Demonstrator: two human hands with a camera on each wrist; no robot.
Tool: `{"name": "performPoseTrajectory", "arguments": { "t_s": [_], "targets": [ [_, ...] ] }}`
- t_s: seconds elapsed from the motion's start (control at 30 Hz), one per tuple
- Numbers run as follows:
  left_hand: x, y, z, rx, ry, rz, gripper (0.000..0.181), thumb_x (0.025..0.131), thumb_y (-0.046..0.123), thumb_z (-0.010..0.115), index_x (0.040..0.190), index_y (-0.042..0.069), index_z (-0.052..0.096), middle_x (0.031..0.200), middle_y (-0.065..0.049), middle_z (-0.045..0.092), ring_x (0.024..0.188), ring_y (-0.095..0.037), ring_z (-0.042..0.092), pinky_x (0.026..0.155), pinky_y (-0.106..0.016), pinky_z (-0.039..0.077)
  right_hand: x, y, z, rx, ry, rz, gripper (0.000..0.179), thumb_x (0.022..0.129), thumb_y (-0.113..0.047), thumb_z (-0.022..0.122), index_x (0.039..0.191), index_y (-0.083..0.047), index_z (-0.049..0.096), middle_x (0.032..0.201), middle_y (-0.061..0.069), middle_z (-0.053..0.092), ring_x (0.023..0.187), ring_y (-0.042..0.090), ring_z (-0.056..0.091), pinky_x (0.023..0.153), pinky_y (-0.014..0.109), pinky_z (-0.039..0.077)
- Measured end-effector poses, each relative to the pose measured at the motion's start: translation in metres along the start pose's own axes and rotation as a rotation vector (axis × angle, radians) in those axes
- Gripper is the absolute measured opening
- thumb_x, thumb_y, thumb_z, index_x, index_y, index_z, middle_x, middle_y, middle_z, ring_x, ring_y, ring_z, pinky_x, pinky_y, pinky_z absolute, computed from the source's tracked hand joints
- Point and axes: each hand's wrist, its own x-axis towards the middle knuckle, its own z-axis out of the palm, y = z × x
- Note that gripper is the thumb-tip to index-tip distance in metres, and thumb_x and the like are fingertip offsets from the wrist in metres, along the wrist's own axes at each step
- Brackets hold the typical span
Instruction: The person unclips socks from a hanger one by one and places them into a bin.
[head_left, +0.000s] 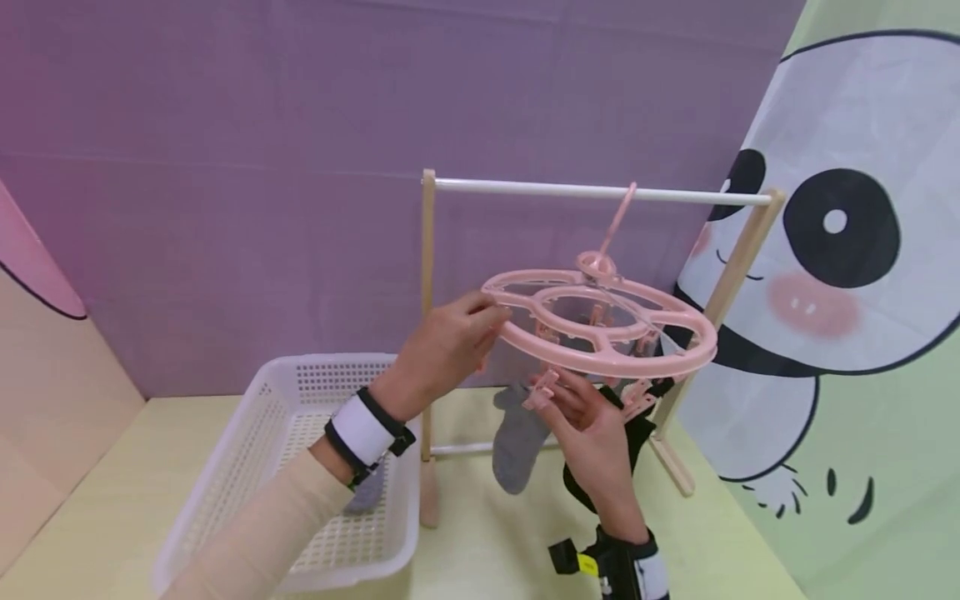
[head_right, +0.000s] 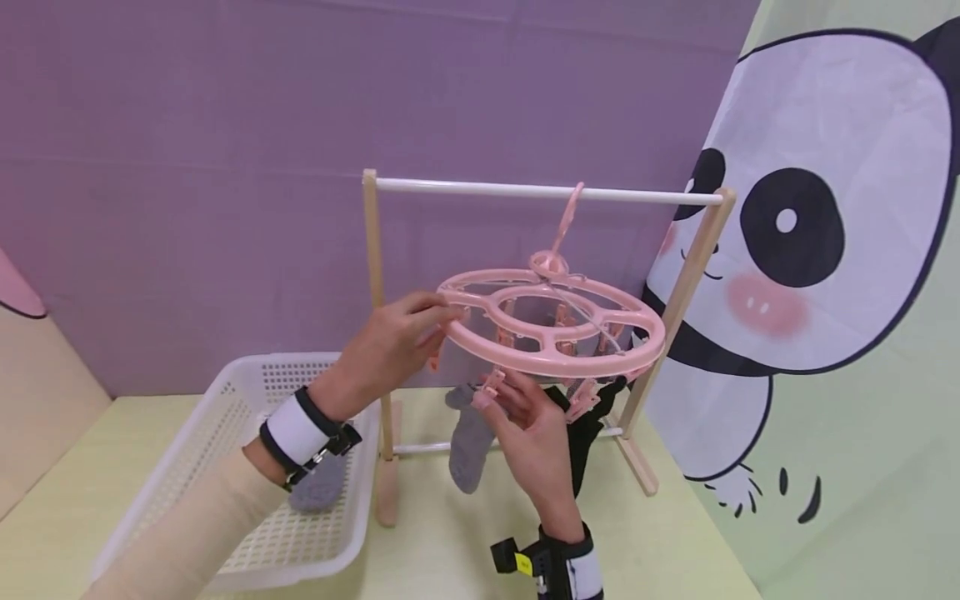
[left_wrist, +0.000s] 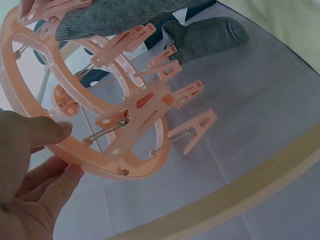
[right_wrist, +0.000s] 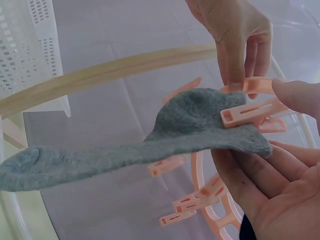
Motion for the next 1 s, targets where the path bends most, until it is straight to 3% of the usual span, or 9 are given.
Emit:
{"name": "performPoseTrajectory", "arguments": {
  "t_s": [0.23,0.4,0.53,0.67,0.77,0.9,1.0],
  "targets": [
    [-0.005,0.001,0.002,0.032,0.003,0.014,0.024,0.100,0.001,0.067,0.123,0.006,0.073,0.121,-0.012,0.069,0.094,-0.021,0.072,0.077,-0.029,0.060,-0.001,0.000,0.003,-0.020,-0.012,0.028,0.033,0.100,-0.009,0.071,0.133,-0.002,0.067,0.121,0.021,0.077,0.099,-0.001,0.075,0.089,0.019,0.059],
    [-0.012,0.007,-0.001,0.031,0.042,-0.019,0.036,0.098,0.001,0.071,0.134,0.003,0.066,0.130,-0.017,0.067,0.106,-0.027,0.072,0.083,-0.033,0.061,0.000,0.001,0.003,-0.033,0.008,0.023,0.031,0.100,-0.009,0.070,0.130,-0.002,0.070,0.111,0.002,0.081,0.094,0.001,0.075,0.087,0.019,0.059],
    [-0.022,0.020,-0.008,0.074,0.117,-0.026,0.035,0.097,0.003,0.072,0.131,0.000,0.067,0.124,-0.018,0.069,0.105,-0.026,0.072,0.085,-0.033,0.061,0.000,0.000,0.004,-0.032,0.019,0.015,0.029,0.101,-0.012,0.070,0.129,-0.005,0.071,0.103,-0.012,0.080,0.092,0.003,0.076,0.087,0.019,0.058],
    [-0.032,0.037,-0.012,0.029,0.149,-0.022,0.023,0.097,0.006,0.073,0.119,0.002,0.074,0.111,-0.011,0.074,0.097,-0.021,0.073,0.080,-0.030,0.061,0.000,0.000,0.003,-0.020,0.016,0.000,0.030,0.102,-0.012,0.069,0.131,-0.006,0.071,0.102,-0.007,0.081,0.096,0.003,0.077,0.089,0.019,0.058],
    [-0.041,0.046,-0.009,-0.084,0.079,-0.084,0.024,0.098,0.010,0.074,0.120,0.003,0.074,0.112,-0.011,0.076,0.099,-0.021,0.075,0.081,-0.031,0.061,-0.001,-0.001,0.002,-0.025,0.020,-0.009,0.030,0.102,-0.011,0.068,0.132,-0.005,0.071,0.106,0.005,0.082,0.096,0.003,0.077,0.090,0.019,0.058],
    [-0.052,0.049,0.004,-0.216,-0.104,-0.207,0.037,0.098,0.020,0.076,0.131,0.005,0.068,0.124,-0.012,0.074,0.112,-0.023,0.074,0.091,-0.036,0.061,-0.002,-0.003,0.001,-0.054,0.035,-0.010,0.030,0.103,-0.011,0.068,0.132,-0.002,0.070,0.112,0.020,0.079,0.094,0.000,0.075,0.089,0.017,0.056],
    [-0.059,0.047,0.015,-0.285,-0.244,-0.268,0.048,0.097,0.027,0.078,0.138,0.008,0.063,0.130,-0.009,0.072,0.115,-0.021,0.072,0.095,-0.037,0.060,-0.002,-0.004,0.001,-0.053,0.029,-0.005,0.030,0.103,-0.011,0.067,0.131,0.000,0.070,0.113,0.021,0.079,0.095,-0.001,0.074,0.090,0.016,0.055]
  ]
}}
